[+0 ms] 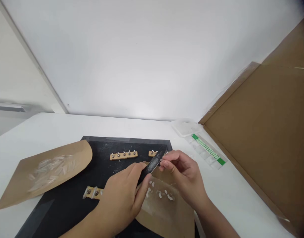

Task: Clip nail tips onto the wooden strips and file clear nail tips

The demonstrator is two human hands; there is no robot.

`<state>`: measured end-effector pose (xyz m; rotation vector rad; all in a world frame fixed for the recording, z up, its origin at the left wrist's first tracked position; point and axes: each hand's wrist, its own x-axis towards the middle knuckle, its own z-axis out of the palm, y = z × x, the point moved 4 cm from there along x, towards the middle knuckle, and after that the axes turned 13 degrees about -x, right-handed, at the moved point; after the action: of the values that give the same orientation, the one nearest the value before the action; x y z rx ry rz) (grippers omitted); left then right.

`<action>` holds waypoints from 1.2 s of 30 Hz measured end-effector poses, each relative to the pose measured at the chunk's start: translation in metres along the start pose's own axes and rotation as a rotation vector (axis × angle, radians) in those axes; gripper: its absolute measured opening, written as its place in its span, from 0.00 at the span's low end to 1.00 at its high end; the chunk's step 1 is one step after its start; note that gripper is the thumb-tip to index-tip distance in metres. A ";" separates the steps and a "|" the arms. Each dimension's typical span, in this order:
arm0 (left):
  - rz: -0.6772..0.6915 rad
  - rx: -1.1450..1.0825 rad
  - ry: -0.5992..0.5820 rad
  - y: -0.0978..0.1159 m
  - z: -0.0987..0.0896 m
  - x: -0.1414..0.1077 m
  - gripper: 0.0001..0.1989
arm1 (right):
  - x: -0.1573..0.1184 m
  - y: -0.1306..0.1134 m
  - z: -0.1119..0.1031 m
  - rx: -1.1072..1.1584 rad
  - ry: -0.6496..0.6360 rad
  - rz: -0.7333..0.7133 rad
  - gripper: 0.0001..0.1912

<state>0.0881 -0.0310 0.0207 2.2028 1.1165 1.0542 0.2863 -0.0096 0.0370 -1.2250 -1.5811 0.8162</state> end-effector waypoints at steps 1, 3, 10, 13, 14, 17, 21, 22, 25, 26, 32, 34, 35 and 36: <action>-0.029 -0.037 -0.006 -0.002 0.000 0.001 0.10 | -0.001 -0.001 -0.001 -0.102 0.027 -0.071 0.05; -0.099 -0.156 -0.036 -0.006 -0.001 0.004 0.09 | -0.003 -0.003 -0.001 -0.295 0.053 -0.178 0.04; -0.352 -0.564 -0.157 -0.006 0.000 0.009 0.12 | -0.009 -0.004 0.004 -0.543 0.106 -0.300 0.05; -0.270 -0.533 -0.122 -0.005 0.000 0.009 0.15 | -0.011 -0.004 0.005 -0.547 0.116 -0.295 0.04; -0.226 -0.518 -0.101 -0.005 -0.001 0.009 0.15 | -0.012 -0.003 0.006 -0.555 0.101 -0.287 0.04; -0.135 -0.488 -0.052 -0.004 -0.001 0.009 0.16 | -0.013 0.001 0.008 -0.567 0.043 -0.241 0.04; -0.120 -0.461 -0.034 -0.002 0.000 0.007 0.19 | -0.013 -0.003 0.012 -0.620 0.057 -0.302 0.05; -0.109 -0.453 -0.027 0.000 0.000 0.006 0.20 | -0.013 -0.005 0.013 -0.643 0.082 -0.328 0.05; -0.079 -0.414 -0.001 0.003 -0.001 0.006 0.21 | -0.012 -0.010 0.016 -0.746 0.142 -0.391 0.06; -0.077 -0.403 0.007 0.003 -0.002 0.006 0.20 | -0.013 -0.010 0.018 -0.791 0.149 -0.413 0.06; -0.148 -0.438 -0.016 0.003 -0.004 0.008 0.20 | -0.016 -0.003 0.023 -0.861 -0.038 -0.486 0.10; -0.190 -0.471 -0.031 0.001 -0.004 0.007 0.21 | -0.015 -0.003 0.022 -0.855 -0.074 -0.487 0.11; -0.217 -0.487 -0.035 0.001 -0.004 0.007 0.21 | -0.014 -0.004 0.020 -0.855 -0.059 -0.485 0.11; -0.245 -0.501 -0.039 0.000 -0.004 0.006 0.21 | -0.013 -0.005 0.019 -0.857 -0.034 -0.484 0.10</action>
<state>0.0873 -0.0262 0.0255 1.6439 0.9482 1.0420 0.2674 -0.0225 0.0319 -1.2875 -2.2292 -0.1967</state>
